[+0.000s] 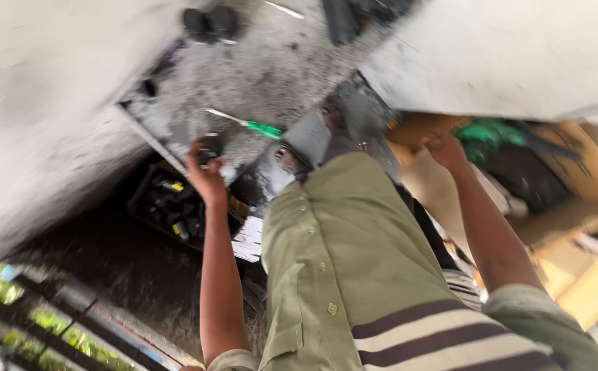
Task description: The person stands at a workbench and unscrews a toner cartridge with a screwdriver, separates its halves, and pulls out the blue drum roller. They then use a green electric air blower to blow toner dust out of the cartridge parts over a bin, and continue handling the drum and cartridge components on the bench.
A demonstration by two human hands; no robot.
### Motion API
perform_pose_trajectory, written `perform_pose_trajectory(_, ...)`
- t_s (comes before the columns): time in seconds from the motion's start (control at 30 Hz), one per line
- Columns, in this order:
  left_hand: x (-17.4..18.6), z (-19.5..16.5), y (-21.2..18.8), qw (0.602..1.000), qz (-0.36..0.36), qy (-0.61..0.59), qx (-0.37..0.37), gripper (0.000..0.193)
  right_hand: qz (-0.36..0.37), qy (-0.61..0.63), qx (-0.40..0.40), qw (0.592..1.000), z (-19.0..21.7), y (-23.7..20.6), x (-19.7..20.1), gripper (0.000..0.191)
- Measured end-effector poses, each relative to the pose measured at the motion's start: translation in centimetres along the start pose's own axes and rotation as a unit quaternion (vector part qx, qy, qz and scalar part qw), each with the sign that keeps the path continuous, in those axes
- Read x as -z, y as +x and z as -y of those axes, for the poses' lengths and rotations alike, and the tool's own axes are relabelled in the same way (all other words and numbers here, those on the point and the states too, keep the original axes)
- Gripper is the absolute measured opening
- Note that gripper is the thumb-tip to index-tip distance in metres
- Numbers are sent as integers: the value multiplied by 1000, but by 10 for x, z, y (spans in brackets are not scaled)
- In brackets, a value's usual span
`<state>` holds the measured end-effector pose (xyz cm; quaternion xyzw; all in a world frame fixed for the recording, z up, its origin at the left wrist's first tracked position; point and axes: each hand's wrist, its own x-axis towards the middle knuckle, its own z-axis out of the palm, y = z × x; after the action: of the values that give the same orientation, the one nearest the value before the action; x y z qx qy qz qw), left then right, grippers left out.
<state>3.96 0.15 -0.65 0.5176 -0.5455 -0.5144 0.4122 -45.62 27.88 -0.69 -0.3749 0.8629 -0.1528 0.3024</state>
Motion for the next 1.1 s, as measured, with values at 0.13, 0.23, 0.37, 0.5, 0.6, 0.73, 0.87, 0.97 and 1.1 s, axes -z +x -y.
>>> perform_pose_trajectory(0.13, 6, -13, 5, 993, 80, 72, -49, 39, 29, -19, 19, 999, -4, 7, -1, 57)
perform_pose_trajectory(0.23, 11, -47, -4, 968, 113, 162, -156, 52, 103, -22, -94, 990, -11, -13, -18, 62)
perform_pose_trajectory(0.37, 18, -91, -28, 952, 179, 213, -130, 56, 235, -16, -266, 935, -42, -67, -60, 68)
perform_pose_trajectory(0.5, 15, -104, -24, 916, 243, 260, -184, 54, 237, 33, -332, 912, -80, -145, -84, 68)
perform_pose_trajectory(0.6, 4, -101, -6, 904, 271, 272, -190, 51, 236, 90, -422, 871, -89, -200, -100, 69)
perform_pose_trajectory(0.73, -24, -95, 14, 899, 322, 250, -160, 45, 288, 157, -512, 794, -64, -275, -139, 73)
perform_pose_trajectory(0.87, -52, -91, 33, 845, 412, 263, -216, 47, 263, 287, -522, 759, -30, -327, -181, 79)
perform_pose_trajectory(0.97, -69, -84, 44, 817, 434, 297, -237, 43, 249, 336, -590, 691, -4, -355, -200, 78)
perform_pose_trajectory(1.1, -74, -78, 50, 822, 396, 299, -279, 44, 229, 392, -623, 637, 26, -364, -207, 79)
